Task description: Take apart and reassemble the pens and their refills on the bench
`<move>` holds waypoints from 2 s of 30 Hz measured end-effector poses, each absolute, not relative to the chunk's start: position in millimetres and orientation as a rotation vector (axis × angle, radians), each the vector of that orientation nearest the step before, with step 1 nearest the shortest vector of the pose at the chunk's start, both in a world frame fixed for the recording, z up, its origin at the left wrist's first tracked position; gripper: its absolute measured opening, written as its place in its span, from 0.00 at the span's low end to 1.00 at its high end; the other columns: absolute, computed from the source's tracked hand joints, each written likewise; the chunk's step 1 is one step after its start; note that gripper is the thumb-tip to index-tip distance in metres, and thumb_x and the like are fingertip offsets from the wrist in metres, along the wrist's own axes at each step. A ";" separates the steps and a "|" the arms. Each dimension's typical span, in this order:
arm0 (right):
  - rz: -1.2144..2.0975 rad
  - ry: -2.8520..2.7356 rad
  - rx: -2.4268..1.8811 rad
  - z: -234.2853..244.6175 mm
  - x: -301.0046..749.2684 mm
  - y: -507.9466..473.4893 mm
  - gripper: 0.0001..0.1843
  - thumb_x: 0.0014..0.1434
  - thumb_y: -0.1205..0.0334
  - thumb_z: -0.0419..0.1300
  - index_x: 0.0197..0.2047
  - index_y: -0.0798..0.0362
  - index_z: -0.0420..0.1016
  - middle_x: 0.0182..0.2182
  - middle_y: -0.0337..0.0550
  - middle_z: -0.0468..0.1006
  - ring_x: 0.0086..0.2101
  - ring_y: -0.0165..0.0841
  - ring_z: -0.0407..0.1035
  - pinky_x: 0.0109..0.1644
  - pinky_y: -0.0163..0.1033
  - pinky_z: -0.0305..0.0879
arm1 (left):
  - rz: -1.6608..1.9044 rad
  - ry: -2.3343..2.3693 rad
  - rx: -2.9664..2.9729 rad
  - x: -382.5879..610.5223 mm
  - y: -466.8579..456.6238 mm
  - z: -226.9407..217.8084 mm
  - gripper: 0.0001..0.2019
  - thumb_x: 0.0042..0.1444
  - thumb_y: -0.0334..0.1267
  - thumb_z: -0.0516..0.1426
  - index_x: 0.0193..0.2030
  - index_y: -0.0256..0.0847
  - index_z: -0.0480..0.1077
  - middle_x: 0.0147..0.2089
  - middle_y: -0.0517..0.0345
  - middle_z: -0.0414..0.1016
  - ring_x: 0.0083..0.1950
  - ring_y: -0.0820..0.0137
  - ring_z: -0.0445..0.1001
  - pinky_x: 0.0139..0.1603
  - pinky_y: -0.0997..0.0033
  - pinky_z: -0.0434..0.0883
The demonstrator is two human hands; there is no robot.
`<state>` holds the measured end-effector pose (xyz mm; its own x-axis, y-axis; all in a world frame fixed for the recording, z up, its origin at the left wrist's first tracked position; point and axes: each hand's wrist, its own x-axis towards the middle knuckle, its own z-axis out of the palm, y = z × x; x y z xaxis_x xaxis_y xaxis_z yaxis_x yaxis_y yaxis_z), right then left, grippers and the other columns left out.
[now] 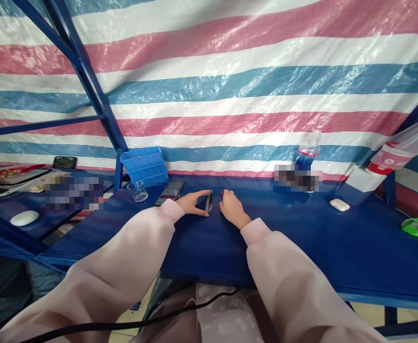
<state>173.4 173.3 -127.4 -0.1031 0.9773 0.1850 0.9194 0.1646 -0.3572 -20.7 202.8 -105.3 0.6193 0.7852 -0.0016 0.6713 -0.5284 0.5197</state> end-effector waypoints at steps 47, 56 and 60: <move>0.205 -1.963 -1.769 -122.2 176.5 170.0 0.19 0.55 0.66 0.51 0.50 0.48 0.65 0.41 0.41 0.69 0.37 0.32 0.67 0.35 0.34 0.57 | -0.056 2.034 2.274 -62.3 220.6 -77.8 0.07 0.45 0.34 0.58 0.33 0.45 0.73 0.41 0.56 0.75 0.44 0.63 0.72 0.40 0.70 0.68; 0.209 -1.960 -1.750 -121.5 175.5 169.4 0.19 0.54 0.67 0.52 0.50 0.49 0.67 0.40 0.41 0.69 0.36 0.31 0.66 0.33 0.32 0.56 | -0.097 1.954 2.342 -58.6 219.6 -84.3 0.07 0.43 0.38 0.58 0.32 0.42 0.71 0.39 0.56 0.75 0.39 0.65 0.73 0.37 0.71 0.68; 0.170 -1.956 -1.689 -123.7 176.1 170.2 0.16 0.54 0.67 0.52 0.47 0.48 0.68 0.38 0.39 0.69 0.34 0.30 0.66 0.31 0.32 0.55 | -0.064 1.927 2.396 -56.6 218.3 -87.3 0.08 0.43 0.41 0.57 0.31 0.42 0.70 0.37 0.56 0.75 0.37 0.65 0.73 0.35 0.71 0.67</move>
<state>176.1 170.2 -123.7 -0.0642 0.9463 0.3169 0.8777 0.2046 -0.4334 -56.6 218.3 -87.3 0.2149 0.9738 -0.0739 0.9766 -0.2136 0.0254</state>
